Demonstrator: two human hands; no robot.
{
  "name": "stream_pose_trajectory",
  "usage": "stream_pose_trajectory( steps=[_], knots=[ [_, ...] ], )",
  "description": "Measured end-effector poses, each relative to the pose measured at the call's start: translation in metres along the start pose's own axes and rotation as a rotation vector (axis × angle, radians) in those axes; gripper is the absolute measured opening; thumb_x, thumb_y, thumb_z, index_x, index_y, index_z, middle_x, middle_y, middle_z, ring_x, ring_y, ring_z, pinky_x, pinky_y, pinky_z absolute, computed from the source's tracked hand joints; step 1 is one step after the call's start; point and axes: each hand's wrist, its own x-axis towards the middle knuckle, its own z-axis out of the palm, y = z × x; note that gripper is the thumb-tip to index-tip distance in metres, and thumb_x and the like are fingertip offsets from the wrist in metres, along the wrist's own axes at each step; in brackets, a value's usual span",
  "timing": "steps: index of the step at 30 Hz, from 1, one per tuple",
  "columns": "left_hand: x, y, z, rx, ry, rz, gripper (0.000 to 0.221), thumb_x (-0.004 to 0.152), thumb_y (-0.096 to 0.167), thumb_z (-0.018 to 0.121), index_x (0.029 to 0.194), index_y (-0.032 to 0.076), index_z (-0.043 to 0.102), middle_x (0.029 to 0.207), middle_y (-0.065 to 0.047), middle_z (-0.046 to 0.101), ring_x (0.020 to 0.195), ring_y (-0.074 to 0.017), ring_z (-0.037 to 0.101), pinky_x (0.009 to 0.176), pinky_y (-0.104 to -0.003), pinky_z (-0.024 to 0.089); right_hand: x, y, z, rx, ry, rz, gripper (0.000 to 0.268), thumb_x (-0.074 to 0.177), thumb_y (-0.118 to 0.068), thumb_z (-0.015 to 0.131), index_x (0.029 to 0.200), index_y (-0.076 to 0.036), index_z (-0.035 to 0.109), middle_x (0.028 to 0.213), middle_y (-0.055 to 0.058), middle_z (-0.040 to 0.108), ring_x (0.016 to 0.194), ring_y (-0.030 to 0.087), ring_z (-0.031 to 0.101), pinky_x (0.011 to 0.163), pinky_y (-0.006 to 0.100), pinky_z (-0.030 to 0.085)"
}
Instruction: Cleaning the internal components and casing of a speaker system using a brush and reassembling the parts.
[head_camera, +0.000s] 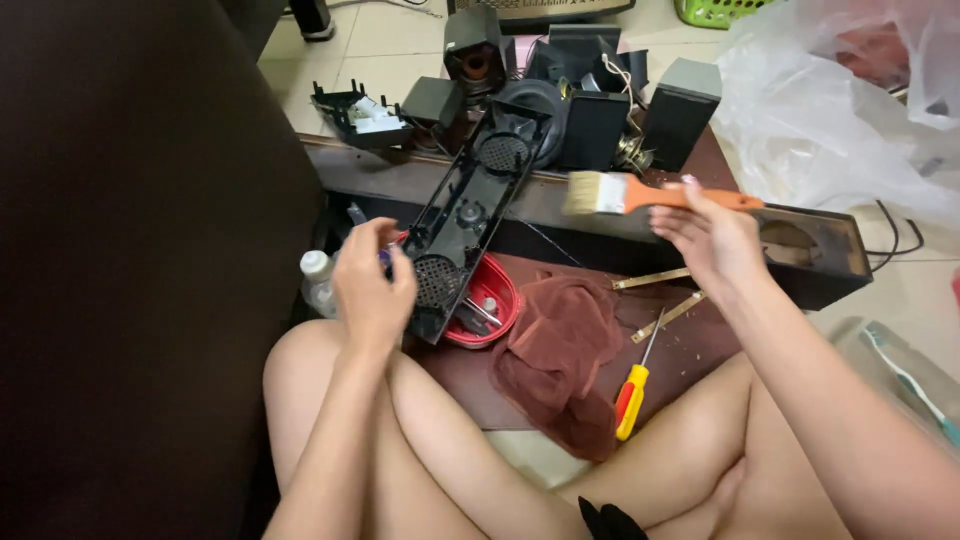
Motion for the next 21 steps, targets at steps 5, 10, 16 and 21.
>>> stream_pose_trajectory(
  steps=[5,10,16,21],
  knots=[
    [-0.011,-0.022,-0.008,0.023,0.113,-0.043,0.028,0.068,-0.005,0.051,0.089,0.011,0.058,0.073,-0.002,0.059,0.073,-0.026,0.06,0.07,-0.036,0.047,-0.01,0.017,-0.037,0.039,0.105,0.155,0.032,0.084,-0.027,0.063,0.104,-0.003,0.053,0.085,0.006,0.056,0.076,0.016,0.062,0.073,0.025,0.052],
    [-0.016,-0.02,0.0,0.011,0.126,-0.099,0.027,0.068,-0.004,0.047,0.078,0.018,0.058,0.064,0.005,0.06,0.068,-0.0202,0.061,0.068,-0.033,0.047,-0.028,0.047,-0.027,-0.031,0.106,0.313,0.035,0.085,-0.028,0.062,0.103,-0.002,0.047,0.086,0.012,0.055,0.079,0.021,0.062,0.077,0.031,0.05],
    [-0.017,-0.016,0.002,-0.019,0.052,-0.103,0.025,0.069,-0.004,0.044,0.066,0.018,0.055,0.053,0.003,0.057,0.061,-0.0232,0.059,0.063,-0.032,0.047,-0.078,0.023,0.04,-0.041,-0.083,0.526,0.052,0.08,-0.037,0.057,0.112,0.003,0.046,0.121,0.027,0.05,0.114,0.033,0.049,0.099,0.039,0.036],
    [-0.018,-0.017,0.006,-0.004,0.035,-0.144,0.027,0.069,-0.005,0.044,0.059,0.018,0.054,0.049,0.005,0.056,0.057,-0.0223,0.057,0.061,-0.031,0.046,-0.047,0.016,-0.011,-0.583,-0.122,0.234,0.031,0.071,-0.009,0.071,0.088,0.015,0.06,0.081,0.037,0.059,0.07,0.044,0.062,0.062,0.046,0.051]
  ],
)
